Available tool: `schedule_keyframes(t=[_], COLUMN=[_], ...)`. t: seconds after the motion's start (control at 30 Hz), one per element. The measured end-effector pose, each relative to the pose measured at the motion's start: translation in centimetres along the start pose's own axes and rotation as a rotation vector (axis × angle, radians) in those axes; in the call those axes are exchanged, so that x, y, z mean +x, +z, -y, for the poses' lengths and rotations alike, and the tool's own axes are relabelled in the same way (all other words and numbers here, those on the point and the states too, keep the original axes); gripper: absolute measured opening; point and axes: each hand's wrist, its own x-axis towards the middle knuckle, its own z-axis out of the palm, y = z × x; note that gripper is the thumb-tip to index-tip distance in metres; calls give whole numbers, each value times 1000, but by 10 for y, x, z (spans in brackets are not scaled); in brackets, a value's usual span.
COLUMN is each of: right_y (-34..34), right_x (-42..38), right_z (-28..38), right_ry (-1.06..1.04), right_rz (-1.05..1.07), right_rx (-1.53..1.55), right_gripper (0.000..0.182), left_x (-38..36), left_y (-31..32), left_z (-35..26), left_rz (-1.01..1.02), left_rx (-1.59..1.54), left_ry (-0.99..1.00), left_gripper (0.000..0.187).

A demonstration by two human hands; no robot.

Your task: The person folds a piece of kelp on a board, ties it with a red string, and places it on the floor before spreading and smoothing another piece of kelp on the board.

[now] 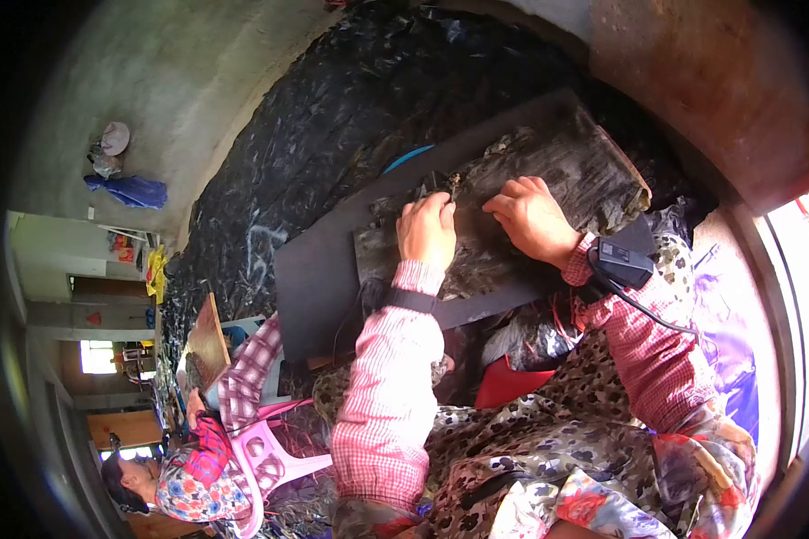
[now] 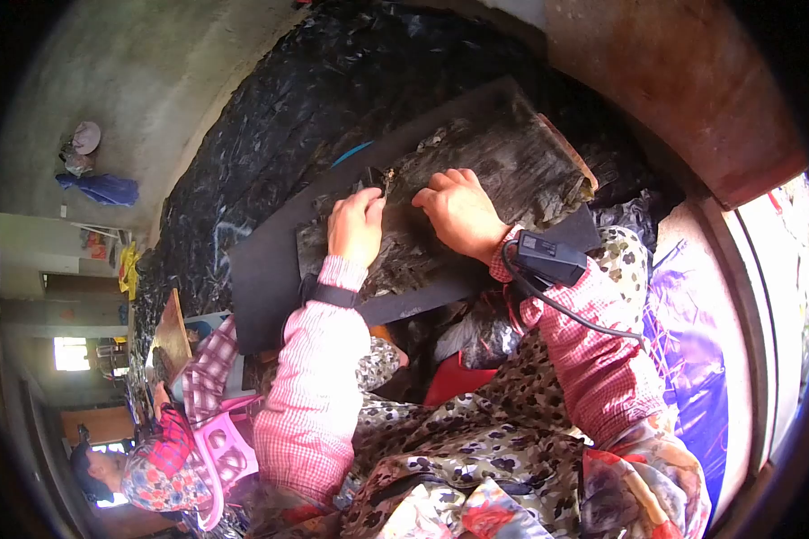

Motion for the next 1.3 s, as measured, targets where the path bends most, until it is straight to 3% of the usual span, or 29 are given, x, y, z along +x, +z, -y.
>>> schedule_keyframes(t=[0.07, 0.3, 0.37, 0.43, 0.57, 0.7, 0.77, 0.83, 0.9, 0.93, 1.03, 1.1, 1.17, 1.27, 1.3], right_y=[-2, 0, -7, -12, -22, -26, -25, -18, -15, -17, -7, 16, 23, 20, 19], right_x=[-2, 4, 5, 7, 10, 8, 7, 5, 7, 8, 7, -6, -13, -8, -8], right_z=[4, 2, 5, 4, -1, -2, -3, -11, -10, -7, 8, 7, 2, 2, 3], right_ry=[-9, -23, -6, -8, -43, -21, -22, 102, 145, 52, -228, -218, -217, -151, -151], right_rz=[-16, -82, -86, -119, -224, -229, -227, -152, -133, -188, -220, -5, -7, 88, 100], right_rx=[12, 77, 106, 129, 191, 213, 239, -3, -122, -159, -48, -146, -209, -108, -115], right_gripper=[22, 23, 23, 23, 21, 21, 21, 18, 20, 21, 25, 27, 29, 33, 35], left_x=[11, 23, 20, 22, 23, 19, 17, 17, 14, 13, 8, -2, -15, -42, -56], left_y=[5, -6, -11, -15, -18, -17, -13, 1, 7, 6, 7, -14, -47, -82, -79], left_z=[-7, -9, -14, -18, -27, -42, -39, -32, -25, -23, -6, 16, 44, 115, 151], left_rz=[77, 31, 3, -35, -123, -172, -49, 184, 183, 190, 17, -12, -85, -96, -77], left_rx=[166, -38, -65, -320, -126, -235, -311, -378, -235, -238, -415, -480, -485, -124, 9], left_ry=[-214, -242, -226, -170, -16, 106, 132, -11, 48, 45, 37, -46, -135, -436, -448], left_gripper=[27, 21, 20, 20, 19, 19, 20, 20, 20, 20, 20, 21, 22, 26, 31])
